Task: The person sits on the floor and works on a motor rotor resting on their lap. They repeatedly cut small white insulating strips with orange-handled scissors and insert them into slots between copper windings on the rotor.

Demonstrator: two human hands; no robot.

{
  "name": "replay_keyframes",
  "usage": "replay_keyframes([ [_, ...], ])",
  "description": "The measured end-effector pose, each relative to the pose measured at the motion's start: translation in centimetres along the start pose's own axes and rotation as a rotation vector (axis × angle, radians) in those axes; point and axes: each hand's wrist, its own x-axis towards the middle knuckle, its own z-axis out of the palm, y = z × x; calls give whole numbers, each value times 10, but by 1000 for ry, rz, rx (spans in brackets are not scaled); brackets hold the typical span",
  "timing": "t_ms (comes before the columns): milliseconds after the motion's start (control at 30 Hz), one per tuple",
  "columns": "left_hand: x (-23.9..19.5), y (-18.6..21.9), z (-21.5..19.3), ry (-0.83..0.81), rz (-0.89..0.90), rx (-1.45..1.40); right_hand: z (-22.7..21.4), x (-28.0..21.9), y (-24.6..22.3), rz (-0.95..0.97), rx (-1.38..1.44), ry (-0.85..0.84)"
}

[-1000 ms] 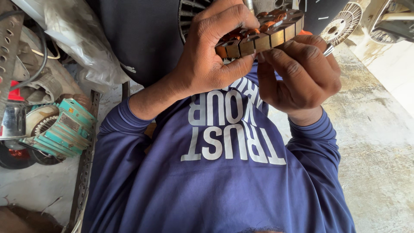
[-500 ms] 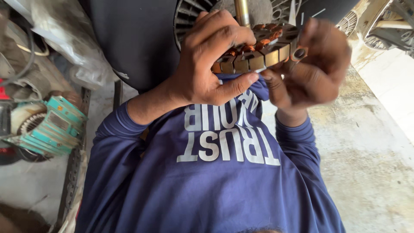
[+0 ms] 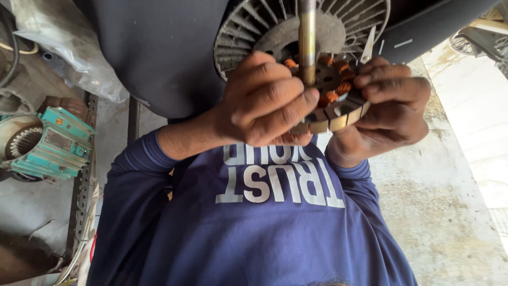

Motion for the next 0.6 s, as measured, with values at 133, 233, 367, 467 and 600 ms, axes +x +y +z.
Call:
replay_keyframes([
  [133,2,-2,2,35,5,-1,5,3,5,-49,69,5],
  [233,6,-4,0,42,4,-11,11,5,7,-82,45,9],
  [367,4,-3,0,55,-19,-4,13,0,-1,-11,-67,85],
  [467,5,-2,-1,47,-34,-15,10,1,-4,27,-76,21],
  [600,10,-2,0,82,-53,-25,12,2,0,-57,-12,5],
])
